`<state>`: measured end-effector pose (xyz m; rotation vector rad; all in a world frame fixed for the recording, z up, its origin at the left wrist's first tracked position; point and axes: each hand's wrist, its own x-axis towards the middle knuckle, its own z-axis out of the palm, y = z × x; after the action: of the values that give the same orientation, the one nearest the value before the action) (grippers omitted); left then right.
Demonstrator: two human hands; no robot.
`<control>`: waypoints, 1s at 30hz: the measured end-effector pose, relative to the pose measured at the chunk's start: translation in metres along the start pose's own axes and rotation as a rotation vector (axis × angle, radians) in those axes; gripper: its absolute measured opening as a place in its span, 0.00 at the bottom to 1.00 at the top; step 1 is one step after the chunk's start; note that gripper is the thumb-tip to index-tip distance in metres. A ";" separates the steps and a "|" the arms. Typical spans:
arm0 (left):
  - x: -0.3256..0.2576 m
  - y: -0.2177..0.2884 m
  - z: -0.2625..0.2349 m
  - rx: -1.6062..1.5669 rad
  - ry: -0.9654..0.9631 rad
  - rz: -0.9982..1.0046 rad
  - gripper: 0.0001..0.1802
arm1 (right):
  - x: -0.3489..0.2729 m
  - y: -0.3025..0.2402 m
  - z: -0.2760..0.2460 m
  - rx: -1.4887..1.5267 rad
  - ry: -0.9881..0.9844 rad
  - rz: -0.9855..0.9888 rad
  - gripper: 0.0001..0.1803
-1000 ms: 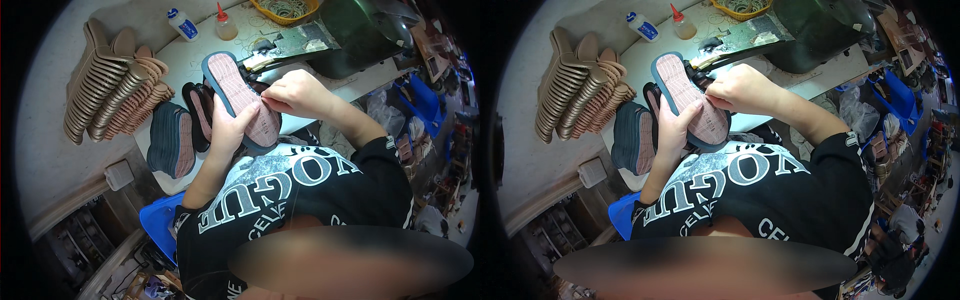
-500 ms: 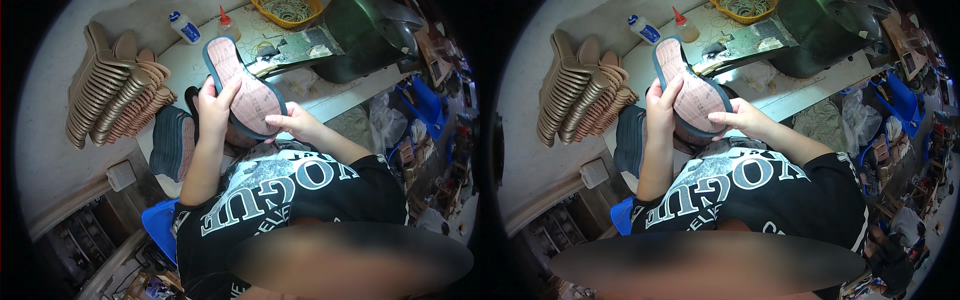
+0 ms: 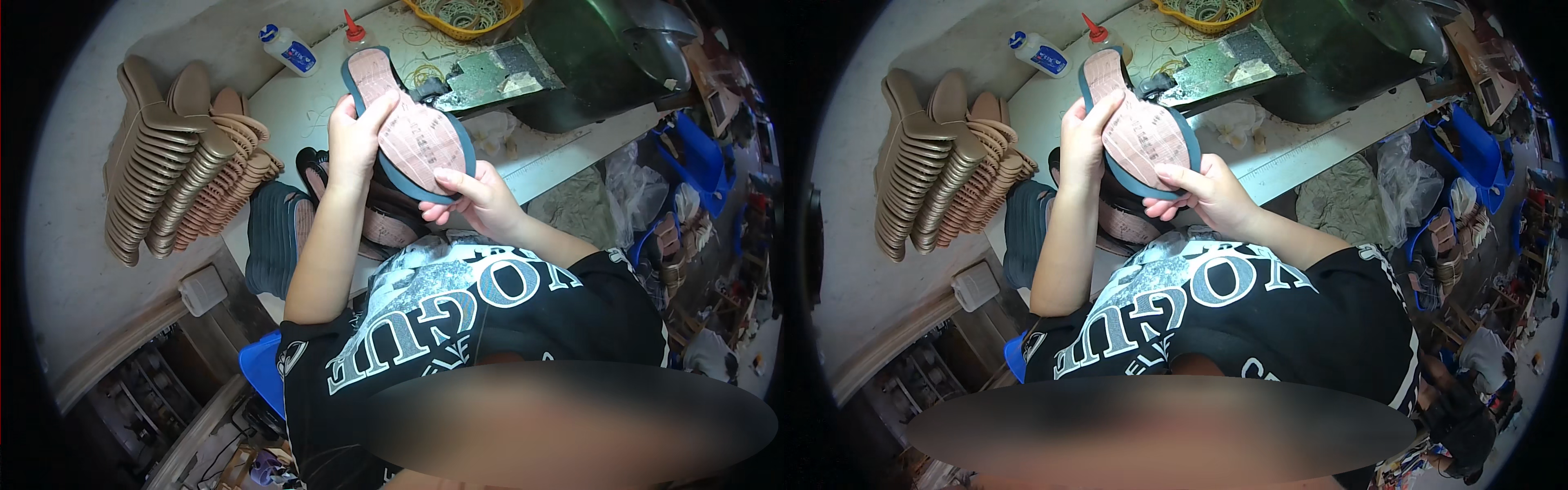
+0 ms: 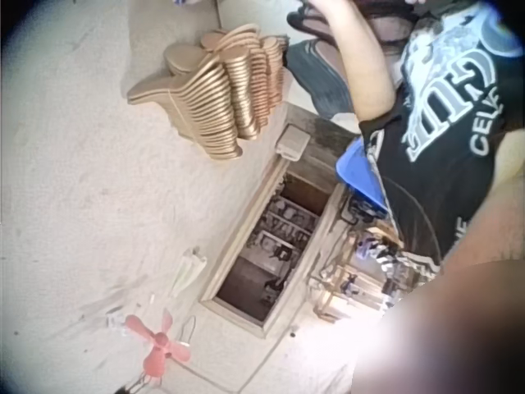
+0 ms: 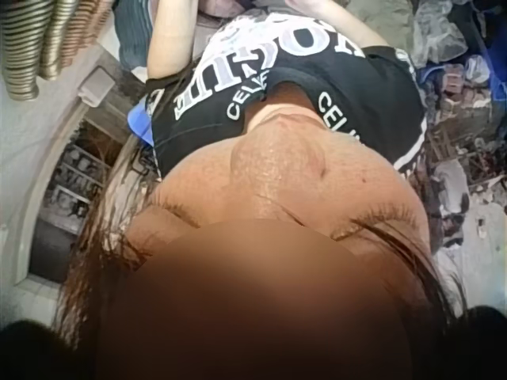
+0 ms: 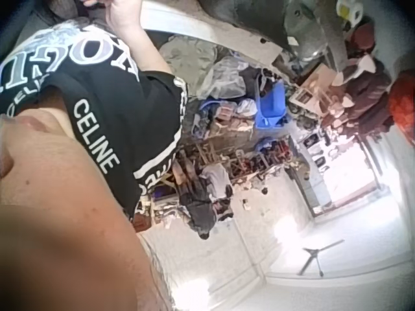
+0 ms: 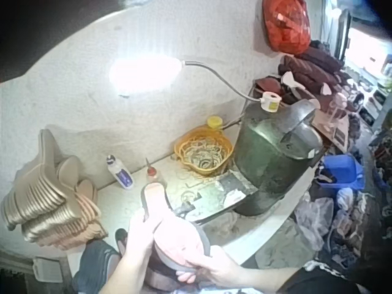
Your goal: Manually fitting and inspecting insoles onto shoe bases at a manufacturing workbench.
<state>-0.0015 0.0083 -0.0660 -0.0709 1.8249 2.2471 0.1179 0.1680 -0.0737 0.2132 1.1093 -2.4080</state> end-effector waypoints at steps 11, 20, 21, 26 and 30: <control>0.052 0.001 -0.045 1.255 0.161 0.809 0.36 | 0.026 -0.009 0.028 0.092 0.137 -0.063 0.15; 0.083 0.060 -0.028 0.997 -0.905 -0.035 0.20 | 0.037 -0.022 0.028 0.011 0.231 -0.054 0.18; 0.083 0.061 -0.029 0.993 -0.913 -0.037 0.20 | 0.038 -0.023 0.030 0.013 0.239 -0.053 0.18; 0.074 0.061 -0.036 0.839 -0.918 -0.051 0.19 | 0.043 -0.025 0.033 -0.025 0.262 -0.075 0.22; 0.065 0.063 -0.040 0.798 -0.866 -0.137 0.19 | 0.043 -0.027 0.034 -0.026 0.253 -0.070 0.22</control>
<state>-0.0830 -0.0317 -0.0266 0.7530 1.9003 1.0182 0.0694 0.1426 -0.0471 0.4890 1.2761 -2.4770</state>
